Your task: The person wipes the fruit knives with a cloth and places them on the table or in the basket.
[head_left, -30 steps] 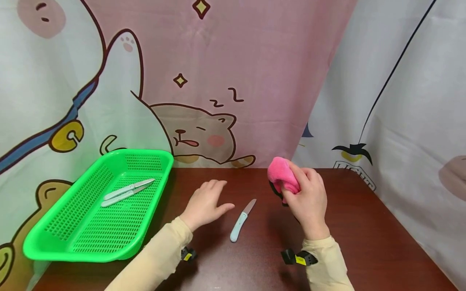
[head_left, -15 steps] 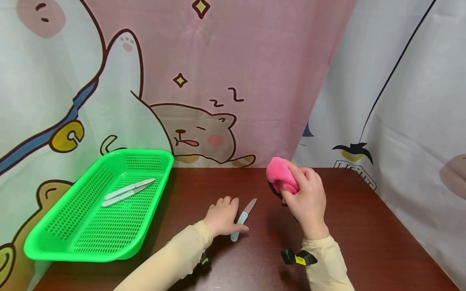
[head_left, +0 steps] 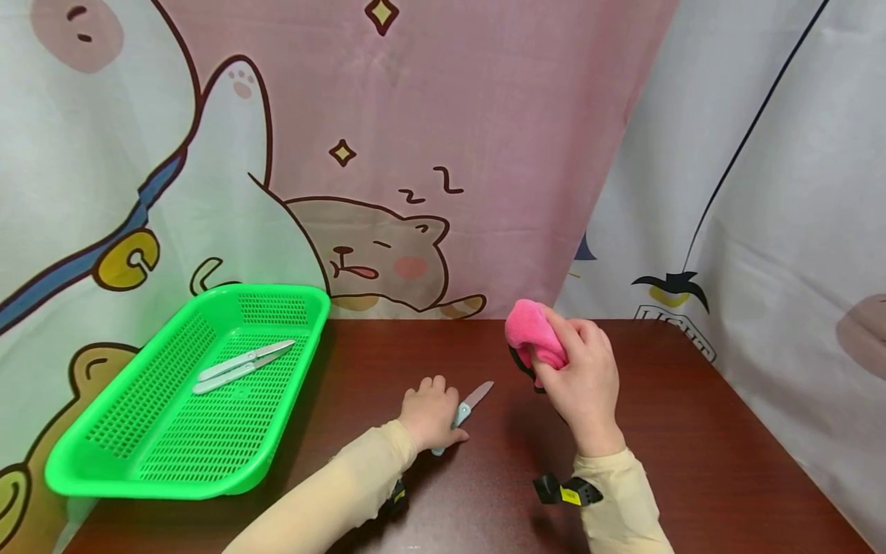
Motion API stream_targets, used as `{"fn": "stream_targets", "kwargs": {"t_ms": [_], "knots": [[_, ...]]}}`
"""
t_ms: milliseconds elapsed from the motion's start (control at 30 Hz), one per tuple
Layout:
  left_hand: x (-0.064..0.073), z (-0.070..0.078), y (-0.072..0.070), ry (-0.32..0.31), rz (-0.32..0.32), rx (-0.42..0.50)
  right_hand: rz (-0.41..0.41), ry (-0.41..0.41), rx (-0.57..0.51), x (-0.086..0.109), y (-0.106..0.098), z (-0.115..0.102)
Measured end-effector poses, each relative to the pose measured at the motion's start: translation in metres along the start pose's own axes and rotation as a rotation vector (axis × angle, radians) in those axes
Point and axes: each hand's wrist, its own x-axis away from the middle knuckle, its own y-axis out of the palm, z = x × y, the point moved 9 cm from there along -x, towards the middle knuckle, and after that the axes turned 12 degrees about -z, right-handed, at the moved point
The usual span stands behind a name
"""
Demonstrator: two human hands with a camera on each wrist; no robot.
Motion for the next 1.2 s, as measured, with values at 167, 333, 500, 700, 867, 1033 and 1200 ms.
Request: {"fn": "stream_targets", "kwargs": {"t_ms": [167,333,500,700,867,1033,1200], "knots": [[-0.001,-0.002,0.0,-0.006,-0.003,0.007,-0.004,0.0,0.001,0.0,0.0,0.0],[-0.003,-0.002,0.0,-0.001,-0.004,0.015,-0.006,0.002,0.001,0.0,0.0,0.0],[-0.003,-0.003,0.001,-0.003,-0.003,0.036,-0.004,0.002,0.002,0.0,0.0,-0.001],[-0.003,-0.004,0.001,-0.023,-0.006,0.056,0.002,-0.005,-0.003,0.001,-0.001,-0.001],[-0.005,-0.008,0.003,-0.054,-0.035,0.102,0.006,-0.007,-0.004,0.001,-0.001,0.0],[-0.003,-0.01,0.003,-0.061,-0.065,0.153,0.011,-0.012,-0.005,0.001,-0.002,0.0],[-0.001,-0.011,0.003,-0.063,-0.097,0.185,0.007,-0.01,-0.003,0.0,-0.001,0.0]]}}
